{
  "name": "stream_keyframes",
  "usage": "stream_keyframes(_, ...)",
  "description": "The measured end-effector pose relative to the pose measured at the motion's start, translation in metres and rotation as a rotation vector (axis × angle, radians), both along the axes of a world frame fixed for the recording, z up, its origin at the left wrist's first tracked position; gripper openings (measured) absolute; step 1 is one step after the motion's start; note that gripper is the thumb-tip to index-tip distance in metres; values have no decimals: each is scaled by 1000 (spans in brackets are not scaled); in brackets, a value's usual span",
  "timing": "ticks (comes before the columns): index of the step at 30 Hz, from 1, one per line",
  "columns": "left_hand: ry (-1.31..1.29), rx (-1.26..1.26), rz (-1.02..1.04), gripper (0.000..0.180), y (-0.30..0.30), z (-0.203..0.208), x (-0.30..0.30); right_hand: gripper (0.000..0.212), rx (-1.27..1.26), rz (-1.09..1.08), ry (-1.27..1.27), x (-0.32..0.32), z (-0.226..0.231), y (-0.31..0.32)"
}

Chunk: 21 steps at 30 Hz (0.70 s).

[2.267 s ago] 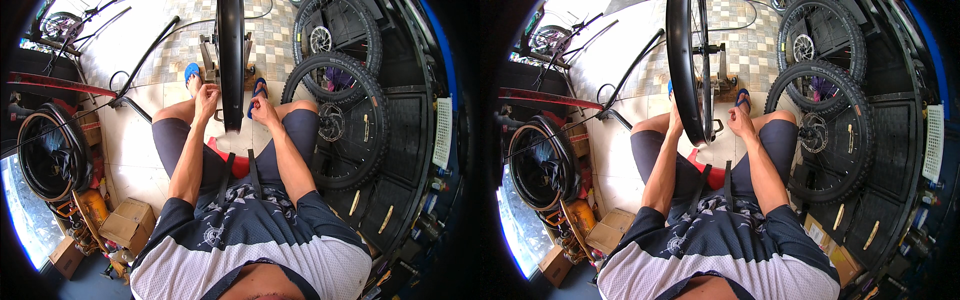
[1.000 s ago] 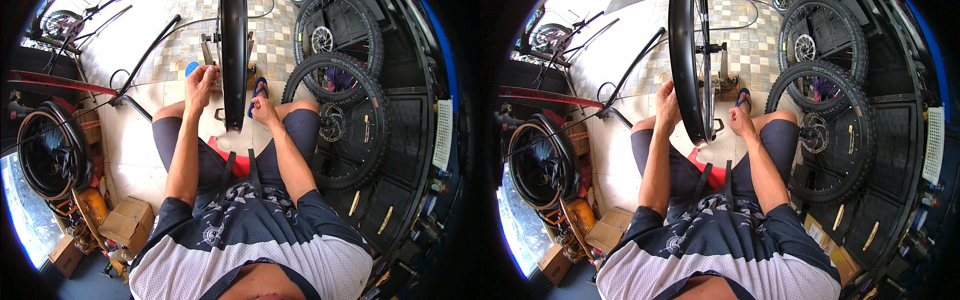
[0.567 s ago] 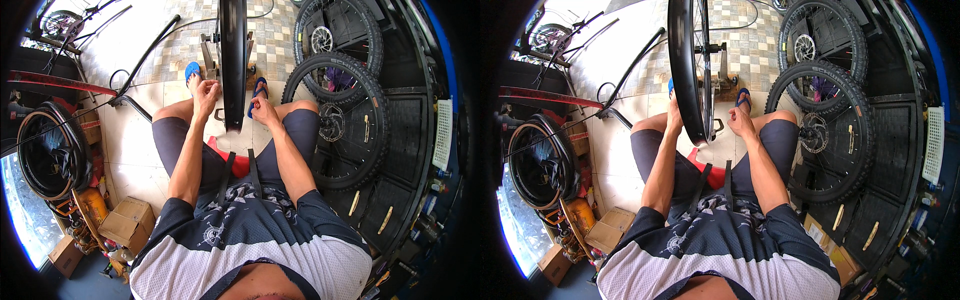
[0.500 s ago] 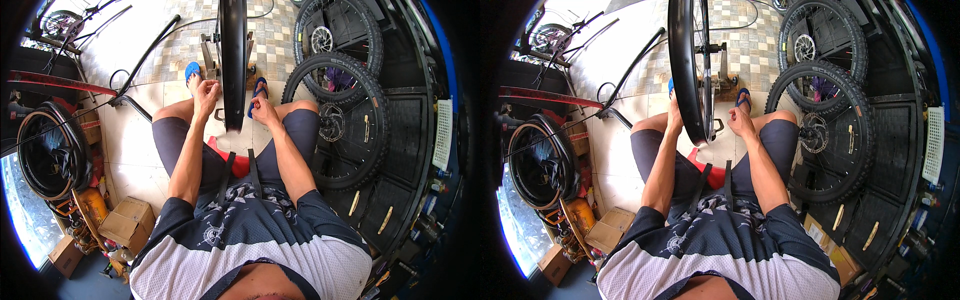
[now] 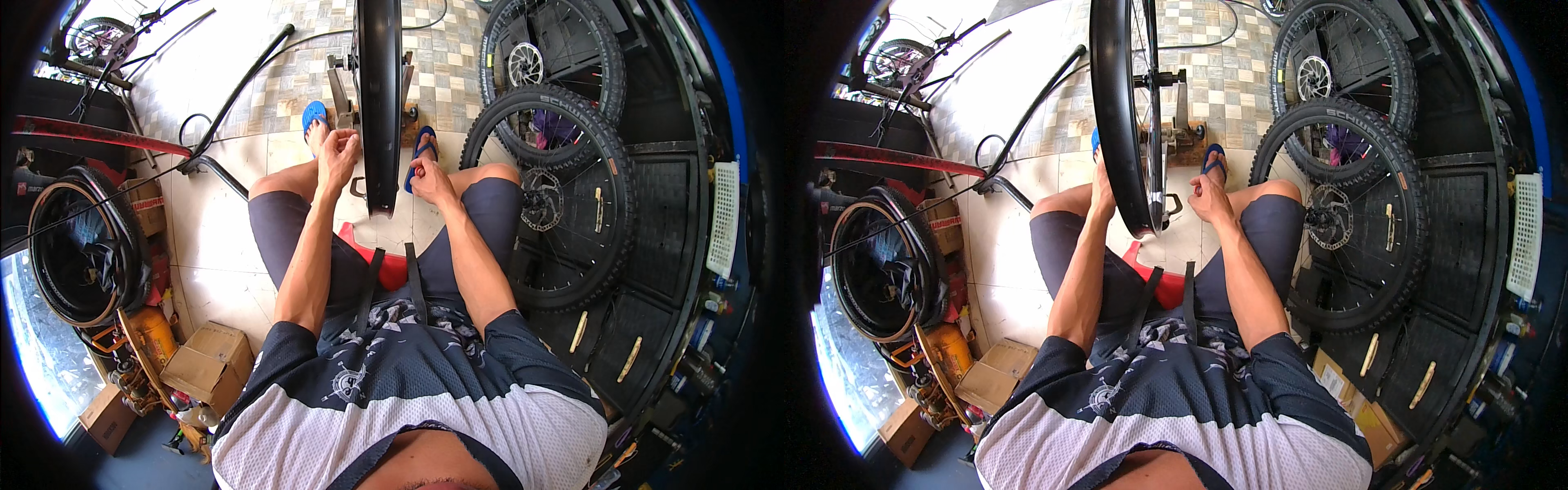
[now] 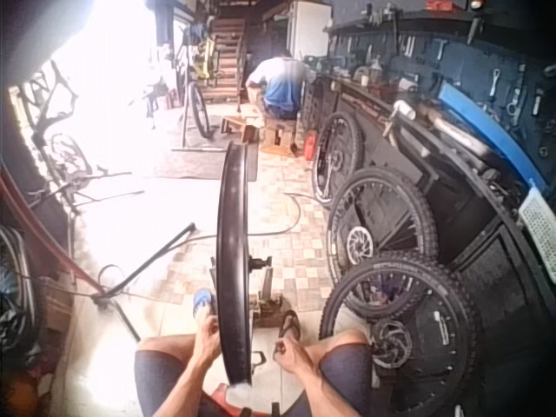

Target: The person adjusts the spokes of a bicycle wheel mounted on a truing stand, using a spoke wrench to tighten or loosen individual spokes while rotating the wheel to check alignment.

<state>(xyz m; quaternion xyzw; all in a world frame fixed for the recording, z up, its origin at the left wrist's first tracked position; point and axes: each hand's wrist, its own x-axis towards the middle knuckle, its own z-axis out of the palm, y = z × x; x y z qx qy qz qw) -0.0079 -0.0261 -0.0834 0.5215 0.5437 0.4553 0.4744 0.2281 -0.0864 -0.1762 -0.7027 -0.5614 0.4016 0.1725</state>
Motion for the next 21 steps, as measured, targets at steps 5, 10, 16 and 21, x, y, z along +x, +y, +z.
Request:
stream_keyframes(5,-8,20,11,25,3,-3,1,43,41,1,35,0,-2,0)
stream_keyframes(10,-37,21,9,23,3,-4,0,44,35,5,15,0,-2,0)
stream_keyframes(16,-24,27,7,22,3,-6,0,46,27,4,8,0,-3,1)
stream_keyframes(21,-17,28,11,25,2,-8,0,44,-5,1,-1,0,-4,1)
